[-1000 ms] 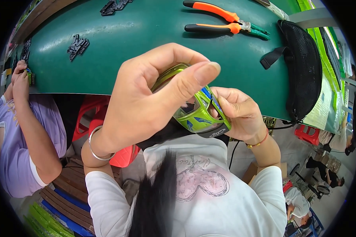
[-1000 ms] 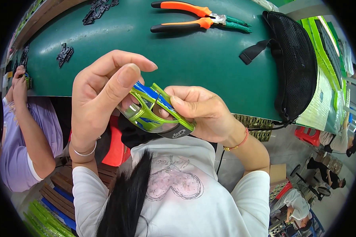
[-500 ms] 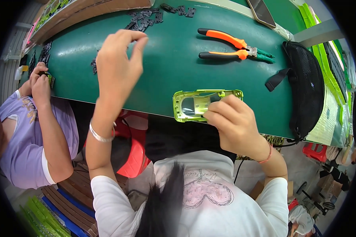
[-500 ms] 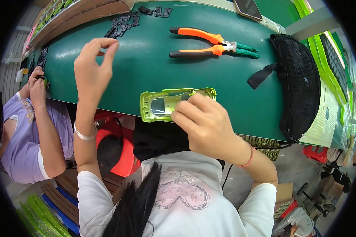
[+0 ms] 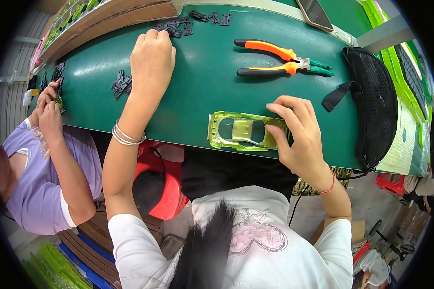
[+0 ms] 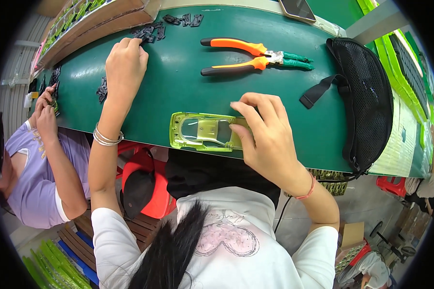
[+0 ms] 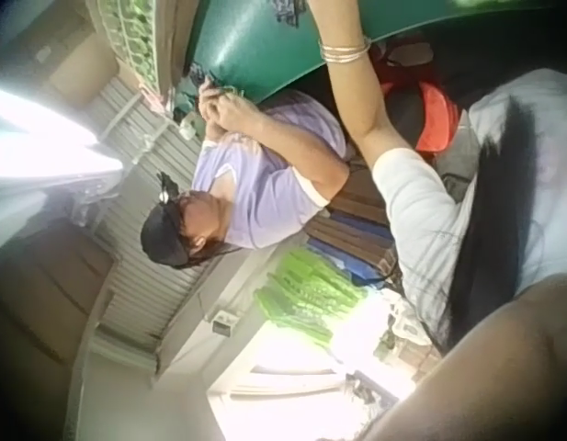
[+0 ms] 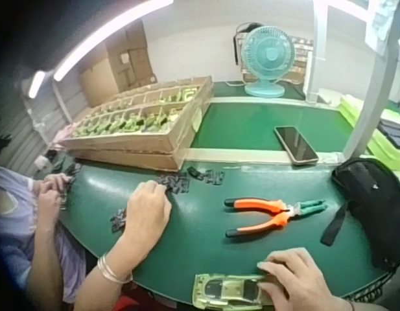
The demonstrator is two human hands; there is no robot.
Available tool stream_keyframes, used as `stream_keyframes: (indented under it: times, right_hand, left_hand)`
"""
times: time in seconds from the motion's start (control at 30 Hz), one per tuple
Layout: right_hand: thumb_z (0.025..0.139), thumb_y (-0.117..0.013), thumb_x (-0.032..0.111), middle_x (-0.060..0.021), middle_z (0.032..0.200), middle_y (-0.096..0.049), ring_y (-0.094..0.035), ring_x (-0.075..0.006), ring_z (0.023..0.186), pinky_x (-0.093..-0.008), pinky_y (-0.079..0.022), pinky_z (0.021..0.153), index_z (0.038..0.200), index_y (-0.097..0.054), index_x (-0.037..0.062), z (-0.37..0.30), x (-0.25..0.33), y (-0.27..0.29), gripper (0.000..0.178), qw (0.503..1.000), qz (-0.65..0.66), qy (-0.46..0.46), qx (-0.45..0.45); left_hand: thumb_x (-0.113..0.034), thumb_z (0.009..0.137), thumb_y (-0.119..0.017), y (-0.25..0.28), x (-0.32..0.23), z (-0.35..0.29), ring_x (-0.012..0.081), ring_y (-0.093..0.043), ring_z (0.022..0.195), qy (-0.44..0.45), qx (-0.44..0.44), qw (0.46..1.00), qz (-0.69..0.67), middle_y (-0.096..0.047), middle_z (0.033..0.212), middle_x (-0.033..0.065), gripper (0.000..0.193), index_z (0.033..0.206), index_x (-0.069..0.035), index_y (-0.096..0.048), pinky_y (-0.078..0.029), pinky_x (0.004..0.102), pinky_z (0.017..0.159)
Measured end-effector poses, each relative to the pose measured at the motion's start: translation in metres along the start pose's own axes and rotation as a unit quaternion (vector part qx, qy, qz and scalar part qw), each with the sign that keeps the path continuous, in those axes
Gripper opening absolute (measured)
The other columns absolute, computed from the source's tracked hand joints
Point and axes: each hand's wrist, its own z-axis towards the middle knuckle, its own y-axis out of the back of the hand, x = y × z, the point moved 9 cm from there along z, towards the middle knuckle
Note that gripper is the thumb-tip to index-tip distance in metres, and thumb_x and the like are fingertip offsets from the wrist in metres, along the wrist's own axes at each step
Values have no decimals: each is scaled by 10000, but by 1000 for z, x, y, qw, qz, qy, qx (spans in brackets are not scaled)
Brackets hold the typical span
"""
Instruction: The person assembles toy car shells by taking shells from a tray and fitting plastic pieces into them by hand.
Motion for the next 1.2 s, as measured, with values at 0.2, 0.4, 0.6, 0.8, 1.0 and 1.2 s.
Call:
stream_keyframes:
  times: [0.2,0.4,0.6,0.8,1.0,1.2]
  right_hand:
    - [807,-782,-19,-88,1031,-663,-614,-312,972,-414,-538,820,1064,-715,26,5,-3,-3,270,1000,8,16,2]
    - [842,-756,-18,-96,1004,-665,-637,-308,934,-409,-549,783,1044,-713,32,9,3,-5,212,999,35,24,-4]
    - [894,-712,-18,-126,892,-659,-663,-341,733,-410,-543,647,994,-702,1,6,-10,-9,102,993,103,-37,34]
    - [899,-702,-20,-140,845,-653,-661,-349,711,-417,-529,622,983,-701,-8,9,-10,-15,84,989,134,-40,42]
    - [900,-700,-31,-142,838,-661,-662,-350,719,-421,-527,619,1006,-695,-10,8,-9,-17,109,991,128,-22,37]
    - [895,-699,-44,-140,852,-673,-671,-345,731,-420,-534,628,1015,-691,-12,7,-9,-16,124,990,136,-20,36]
  left_hand:
    - [-29,844,-712,-1,9,6,347,-683,925,8,17,998,-53,-694,943,178,76,873,36,-686,-582,441,836]
    - [-71,905,-704,8,11,8,350,-726,931,-3,9,1000,-20,-752,1019,152,165,1043,-1,-763,-584,418,834]
    - [62,810,-782,116,-74,-37,276,-714,764,-8,8,943,-332,-734,878,119,241,1024,-48,-787,-568,366,683]
    - [16,722,-835,112,-112,-57,297,-628,907,-28,39,934,-355,-674,940,70,188,849,-40,-709,-530,389,729]
    - [-10,694,-848,92,-114,-58,301,-560,976,-11,40,934,-355,-619,956,60,180,810,-46,-714,-489,398,778]
    - [-30,701,-858,88,-112,-64,293,-563,998,16,35,919,-392,-628,964,50,169,796,-61,-722,-459,409,831]
